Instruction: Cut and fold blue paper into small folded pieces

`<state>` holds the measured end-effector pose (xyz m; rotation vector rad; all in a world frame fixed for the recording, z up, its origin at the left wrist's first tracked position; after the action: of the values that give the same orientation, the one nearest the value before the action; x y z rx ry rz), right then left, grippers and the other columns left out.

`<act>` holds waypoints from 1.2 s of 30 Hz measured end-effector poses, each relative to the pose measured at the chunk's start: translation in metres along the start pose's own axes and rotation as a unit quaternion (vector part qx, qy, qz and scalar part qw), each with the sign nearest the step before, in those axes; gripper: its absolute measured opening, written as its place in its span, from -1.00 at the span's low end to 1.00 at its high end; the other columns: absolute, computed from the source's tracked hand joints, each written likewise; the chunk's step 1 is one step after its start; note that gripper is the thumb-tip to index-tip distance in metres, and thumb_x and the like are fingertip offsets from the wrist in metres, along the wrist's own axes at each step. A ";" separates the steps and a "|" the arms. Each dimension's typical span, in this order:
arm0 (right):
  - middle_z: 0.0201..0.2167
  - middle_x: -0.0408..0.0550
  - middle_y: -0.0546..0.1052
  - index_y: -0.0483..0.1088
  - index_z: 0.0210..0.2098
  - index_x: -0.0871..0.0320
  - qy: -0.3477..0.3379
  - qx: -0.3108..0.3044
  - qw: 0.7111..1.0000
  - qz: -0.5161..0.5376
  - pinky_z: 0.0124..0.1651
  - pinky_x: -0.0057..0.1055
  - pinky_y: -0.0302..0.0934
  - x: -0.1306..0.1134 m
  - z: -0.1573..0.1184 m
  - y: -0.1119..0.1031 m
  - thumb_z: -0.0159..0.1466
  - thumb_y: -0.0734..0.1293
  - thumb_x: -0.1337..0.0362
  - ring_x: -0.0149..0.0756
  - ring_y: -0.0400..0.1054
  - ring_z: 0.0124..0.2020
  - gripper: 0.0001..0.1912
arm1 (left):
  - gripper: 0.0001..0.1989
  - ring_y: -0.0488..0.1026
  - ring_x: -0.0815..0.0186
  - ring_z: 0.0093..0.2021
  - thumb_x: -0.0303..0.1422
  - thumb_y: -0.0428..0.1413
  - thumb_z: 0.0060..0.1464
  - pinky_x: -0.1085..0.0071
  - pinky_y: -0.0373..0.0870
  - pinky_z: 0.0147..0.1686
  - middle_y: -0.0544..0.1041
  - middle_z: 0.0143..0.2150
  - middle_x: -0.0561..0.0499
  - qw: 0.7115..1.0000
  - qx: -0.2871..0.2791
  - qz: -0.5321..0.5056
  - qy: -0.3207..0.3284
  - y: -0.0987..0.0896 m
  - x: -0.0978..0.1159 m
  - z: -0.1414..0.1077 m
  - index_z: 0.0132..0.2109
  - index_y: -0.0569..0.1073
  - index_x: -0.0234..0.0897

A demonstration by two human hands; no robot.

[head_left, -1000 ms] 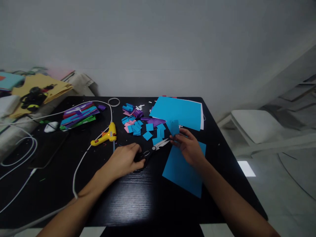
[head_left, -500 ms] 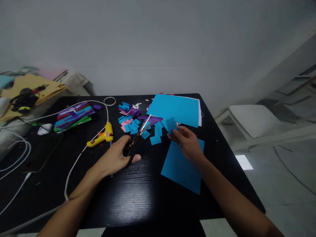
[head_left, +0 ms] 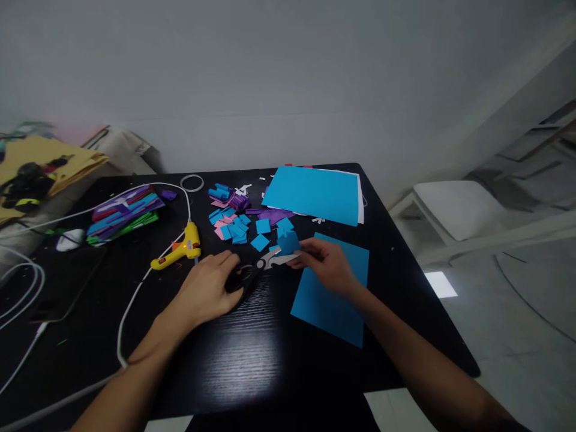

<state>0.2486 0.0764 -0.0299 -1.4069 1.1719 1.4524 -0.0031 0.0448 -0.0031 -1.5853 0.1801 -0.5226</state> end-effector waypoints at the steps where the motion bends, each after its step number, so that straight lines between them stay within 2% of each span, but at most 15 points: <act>1: -0.34 -0.09 0.69 0.57 -0.22 0.09 -0.012 -0.002 1.000 -0.023 -0.12 -0.17 0.58 -0.001 0.000 0.000 0.25 0.54 0.02 -0.16 0.67 -0.28 -0.71 | -0.85 0.47 0.07 -0.31 -0.23 0.11 0.20 0.19 0.32 -0.26 0.52 -0.26 -0.07 1.000 -0.003 0.005 0.005 0.000 0.000 0.000 -0.23 0.42 -0.21; 4: -0.37 -0.10 0.68 0.57 -0.27 0.08 -0.032 -0.011 0.997 -0.075 -0.15 -0.21 0.55 -0.005 -0.001 0.000 0.29 0.51 0.06 -0.16 0.67 -0.30 -0.78 | -0.87 0.47 0.07 -0.31 -0.25 0.11 0.18 0.19 0.32 -0.26 0.51 -0.28 -0.07 1.000 -0.009 0.017 0.018 0.001 0.000 0.000 -0.24 0.42 -0.21; 9: -0.40 -0.09 0.70 0.56 -0.20 0.08 -0.030 -0.016 0.996 -0.078 -0.16 -0.22 0.52 -0.010 -0.005 0.000 0.28 0.51 0.14 -0.18 0.66 -0.32 -0.83 | -0.85 0.51 0.09 -0.29 -0.22 0.10 0.20 0.22 0.32 -0.25 0.54 -0.25 -0.07 1.000 -0.007 0.010 0.025 0.005 -0.004 -0.002 -0.23 0.43 -0.20; 17: -0.46 -0.08 0.65 0.58 -0.28 0.15 -0.001 -0.064 0.997 -0.032 -0.25 -0.33 0.49 -0.016 -0.003 0.001 0.26 0.54 0.05 -0.29 0.59 -0.41 -0.71 | -0.82 0.47 0.15 -0.34 -0.20 0.08 0.23 0.28 0.27 -0.30 0.51 -0.33 -0.01 1.000 0.009 -0.015 0.025 0.004 -0.004 -0.002 -0.28 0.39 -0.19; 27: -0.45 -0.10 0.63 0.58 -0.31 0.17 0.020 -0.098 0.995 0.025 -0.34 -0.40 0.49 -0.013 -0.001 0.002 0.23 0.57 0.07 -0.35 0.56 -0.45 -0.71 | -0.82 0.47 0.16 -0.35 -0.22 0.09 0.21 0.28 0.28 -0.31 0.51 -0.33 -0.01 0.999 0.007 -0.034 0.034 0.001 -0.005 -0.001 -0.29 0.41 -0.21; 30: -0.41 -0.08 0.65 0.59 -0.29 0.19 0.027 -0.108 0.993 0.042 -0.31 -0.40 0.51 -0.013 0.000 0.001 0.26 0.55 0.10 -0.35 0.58 -0.41 -0.74 | -0.81 0.49 0.14 -0.34 -0.20 0.08 0.22 0.27 0.29 -0.31 0.53 -0.31 -0.03 0.999 0.003 -0.040 0.033 0.003 -0.007 -0.002 -0.28 0.42 -0.21; 33: -0.39 -0.07 0.67 0.59 -0.23 0.18 0.026 -0.099 0.992 0.071 -0.29 -0.38 0.53 -0.012 0.001 0.000 0.26 0.55 0.11 -0.32 0.60 -0.39 -0.74 | -0.80 0.49 0.14 -0.34 -0.19 0.07 0.22 0.27 0.29 -0.31 0.52 -0.32 -0.02 0.999 -0.004 -0.045 0.029 0.005 -0.010 -0.002 -0.30 0.41 -0.21; 36: -0.42 -0.11 0.66 0.56 -0.21 0.16 -0.002 -0.064 0.996 0.061 -0.30 -0.37 0.52 -0.013 0.000 -0.002 0.26 0.55 0.12 -0.32 0.60 -0.41 -0.74 | -0.78 0.50 0.14 -0.33 -0.17 0.07 0.23 0.27 0.30 -0.30 0.52 -0.32 -0.02 0.998 -0.007 -0.051 0.028 0.006 -0.010 -0.002 -0.29 0.39 -0.20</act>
<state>0.2512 0.0781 -0.0174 -1.4391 1.1990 1.6407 -0.0119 0.0471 -0.0112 -1.6010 0.1470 -0.6468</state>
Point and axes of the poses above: each hand's wrist, its own z-axis towards the middle knuckle, its own y-axis out of the palm, x = y × z, the point moved 4 cm from there along z, towards the middle knuckle
